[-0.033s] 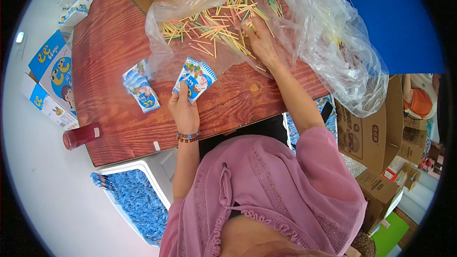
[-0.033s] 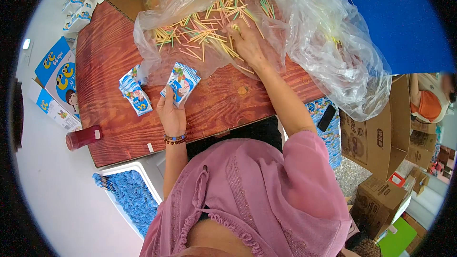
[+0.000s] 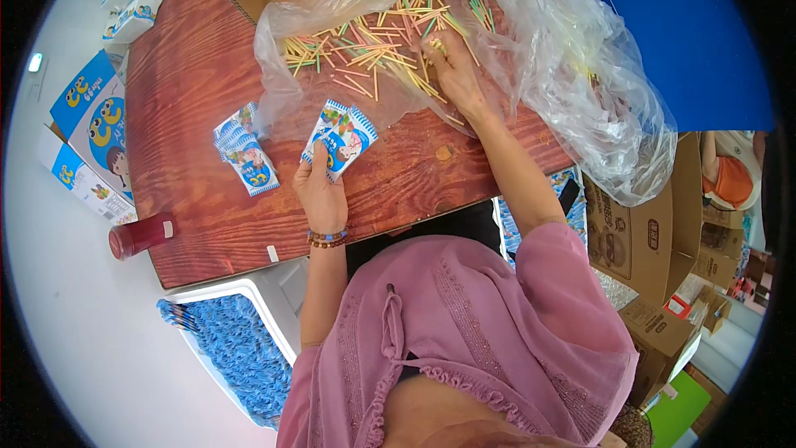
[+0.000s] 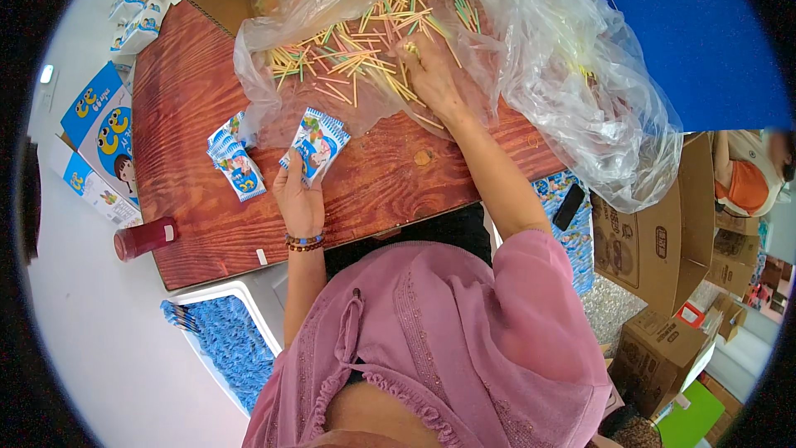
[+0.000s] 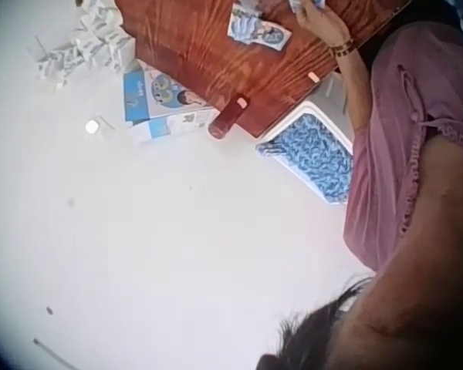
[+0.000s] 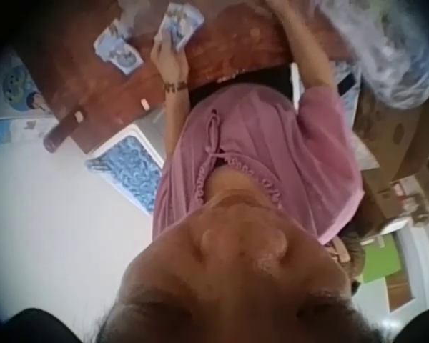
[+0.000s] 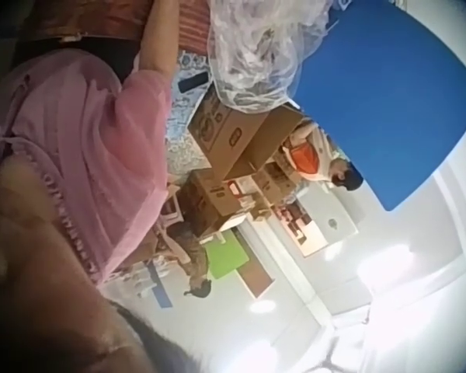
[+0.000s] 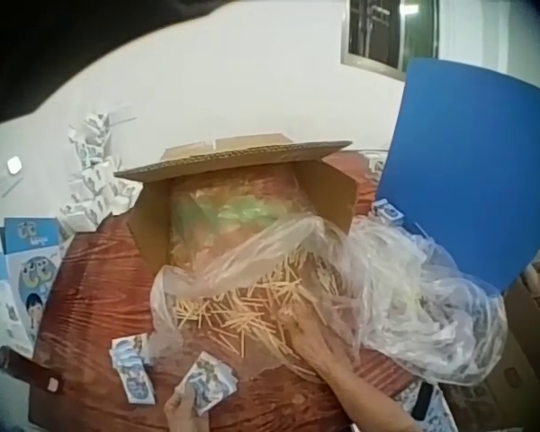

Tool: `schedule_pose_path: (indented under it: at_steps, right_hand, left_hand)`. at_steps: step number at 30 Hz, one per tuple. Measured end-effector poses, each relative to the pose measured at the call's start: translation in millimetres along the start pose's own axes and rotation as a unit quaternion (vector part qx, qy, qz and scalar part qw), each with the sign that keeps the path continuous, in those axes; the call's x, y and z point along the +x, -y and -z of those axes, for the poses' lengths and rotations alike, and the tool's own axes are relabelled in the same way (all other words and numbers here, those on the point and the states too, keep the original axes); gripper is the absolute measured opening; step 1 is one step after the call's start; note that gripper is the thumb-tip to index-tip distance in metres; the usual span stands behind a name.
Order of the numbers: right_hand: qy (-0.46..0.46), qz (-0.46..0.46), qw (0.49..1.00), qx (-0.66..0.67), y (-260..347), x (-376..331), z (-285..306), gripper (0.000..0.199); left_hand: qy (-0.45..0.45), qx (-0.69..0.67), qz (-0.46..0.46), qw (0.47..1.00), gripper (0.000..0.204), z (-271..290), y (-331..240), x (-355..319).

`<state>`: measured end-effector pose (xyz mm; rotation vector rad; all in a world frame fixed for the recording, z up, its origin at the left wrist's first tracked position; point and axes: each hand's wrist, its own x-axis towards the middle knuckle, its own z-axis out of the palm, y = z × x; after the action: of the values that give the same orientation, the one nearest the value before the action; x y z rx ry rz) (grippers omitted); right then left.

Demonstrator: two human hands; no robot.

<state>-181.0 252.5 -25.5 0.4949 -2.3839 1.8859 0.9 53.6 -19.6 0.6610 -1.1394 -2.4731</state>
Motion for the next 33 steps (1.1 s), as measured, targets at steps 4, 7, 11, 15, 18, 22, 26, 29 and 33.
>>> schedule_pose_path:
  at_steps: [4, 7, 11, 15, 18, 22, 26, 29, 33]
  right_hand:
    - [-0.006, 0.076, 0.987, -0.14, -7, -2, 4, 0.015]
    - [-0.03, 0.012, 0.998, 0.049, 25, 0, 4, 0.016]
    - [-0.058, -0.064, 0.851, 0.518, 76, 0, -9, 0.022]
    - [-0.051, -0.042, 0.817, 0.573, 104, -14, -39, 0.036]
    - [-0.092, -0.041, 0.809, 0.58, 116, -22, -59, 0.04]
    - [-0.107, -0.029, 0.841, 0.53, 123, -29, -77, 0.039]
    - [-0.1, -0.018, 0.845, 0.525, 125, -40, -85, 0.037]
    - [-0.117, 0.033, 0.861, 0.494, 124, -46, -88, 0.035]
    - [-0.115, 0.011, 0.873, 0.474, 125, -52, -85, 0.028]
  left_hand:
    - [-0.005, -0.031, 0.009, 0.999, 0.021, -5, -5, -2]
    - [-0.011, -0.042, 0.005, 0.999, 0.021, -12, -7, -1]
    - [0.041, -0.069, -0.003, 0.997, 0.02, -29, -5, 4]
    - [0.044, -0.098, -0.01, 0.994, 0.017, -40, 5, 11]
    - [0.032, -0.105, -0.011, 0.994, 0.015, -47, 7, 8]
    - [0.018, -0.111, -0.025, 0.993, 0.016, -47, 5, 6]
    - [0.016, -0.129, -0.041, 0.991, 0.018, -50, 2, 4]
    - [0.03, -0.135, -0.061, 0.989, 0.019, -49, 2, 4]
    - [0.044, -0.125, -0.065, 0.989, 0.022, -32, 9, 12]
